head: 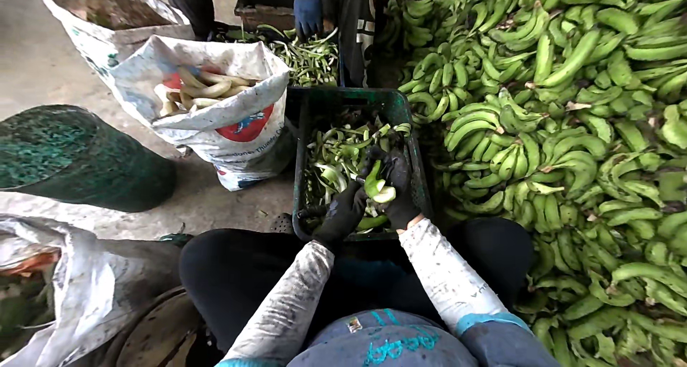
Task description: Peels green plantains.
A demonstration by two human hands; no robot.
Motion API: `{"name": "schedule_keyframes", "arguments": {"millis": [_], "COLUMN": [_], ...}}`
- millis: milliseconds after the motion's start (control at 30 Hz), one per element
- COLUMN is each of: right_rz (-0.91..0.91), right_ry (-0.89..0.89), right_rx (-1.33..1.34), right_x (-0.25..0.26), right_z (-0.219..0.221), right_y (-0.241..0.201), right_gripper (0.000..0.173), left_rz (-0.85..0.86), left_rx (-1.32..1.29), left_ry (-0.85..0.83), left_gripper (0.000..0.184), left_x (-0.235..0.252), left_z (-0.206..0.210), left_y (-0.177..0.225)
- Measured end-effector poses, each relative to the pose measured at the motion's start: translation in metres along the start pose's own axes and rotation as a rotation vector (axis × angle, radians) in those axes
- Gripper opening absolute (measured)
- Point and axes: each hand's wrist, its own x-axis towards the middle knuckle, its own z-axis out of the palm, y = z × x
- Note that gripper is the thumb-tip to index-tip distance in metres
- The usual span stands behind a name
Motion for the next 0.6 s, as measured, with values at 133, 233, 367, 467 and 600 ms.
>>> {"name": "schedule_keyframes", "arguments": {"millis": [133,233,367,467,600], "right_rz": [-0.002,0.035,0.093,0.330,0.649], "right_ry": [0.007,-0.075,-0.115,-0.208,-0.447], "right_rx": [-0.131,-0.083,-0.350,-0.317,-0.165], "right_x": [-0.003,-0.002,-0.013,-0.010,0.008], "right_z": [-0.005,-0.012,-0.028,-0.034,-0.019], "right_y": [0.011,0.009,-0.020,-0.029,-0.030], "right_gripper": [0.038,0.047,0.032,0.030,0.040], "left_rz": [-0.055,-0.073,0.005,0.137,0.108], "left_rx": [0.022,0.056,0.411,0.649,0.636], "left_ry": [-0.007,-0.007,-0.003,-0.052,-0.055], "left_gripper": [0.040,0.040,0.041,0.038,0.039], "left_x": [0.002,-0.002,0.007,0.011,0.022], "left_z": [0.000,-0.008,-0.034,-0.060,-0.090], "left_y": [-0.004,0.003,0.010,0.020,0.003]}}
